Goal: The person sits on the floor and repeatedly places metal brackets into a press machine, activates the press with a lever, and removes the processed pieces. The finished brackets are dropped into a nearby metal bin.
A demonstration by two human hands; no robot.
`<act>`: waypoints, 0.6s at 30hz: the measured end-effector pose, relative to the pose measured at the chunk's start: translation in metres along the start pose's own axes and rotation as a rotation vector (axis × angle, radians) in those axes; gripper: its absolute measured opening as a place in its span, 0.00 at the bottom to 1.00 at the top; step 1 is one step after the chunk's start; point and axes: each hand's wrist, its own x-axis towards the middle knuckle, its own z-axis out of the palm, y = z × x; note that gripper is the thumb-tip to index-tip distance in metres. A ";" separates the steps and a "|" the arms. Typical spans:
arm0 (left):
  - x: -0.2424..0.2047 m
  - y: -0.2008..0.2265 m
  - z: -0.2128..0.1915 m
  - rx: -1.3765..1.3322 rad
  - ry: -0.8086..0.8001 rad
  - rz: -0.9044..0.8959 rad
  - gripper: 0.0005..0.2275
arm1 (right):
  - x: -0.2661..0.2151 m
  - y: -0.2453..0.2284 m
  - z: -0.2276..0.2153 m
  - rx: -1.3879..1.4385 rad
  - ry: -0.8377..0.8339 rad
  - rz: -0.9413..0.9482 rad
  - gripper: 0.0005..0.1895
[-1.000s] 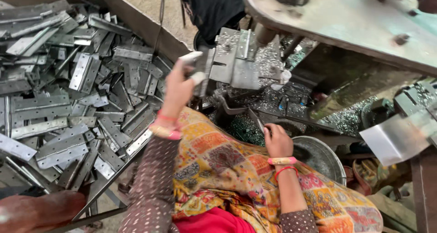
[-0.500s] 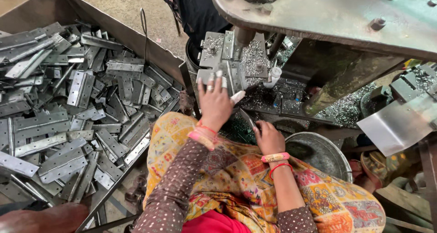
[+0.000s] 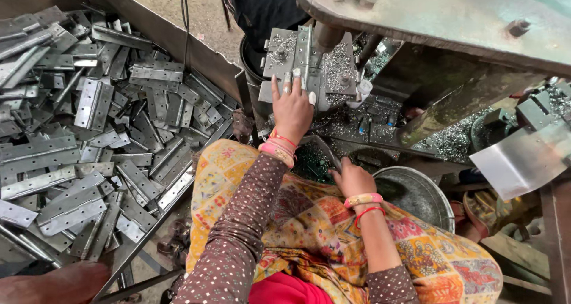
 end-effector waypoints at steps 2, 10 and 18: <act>0.007 -0.001 0.005 -0.017 0.052 0.020 0.10 | 0.006 -0.001 -0.011 0.003 -0.023 -0.007 0.24; 0.016 -0.005 0.020 -0.089 0.003 0.012 0.09 | 0.026 0.006 -0.011 -0.069 -0.099 0.046 0.24; 0.008 -0.010 0.009 -0.131 0.062 0.050 0.14 | 0.020 0.039 0.088 0.122 -0.059 0.063 0.26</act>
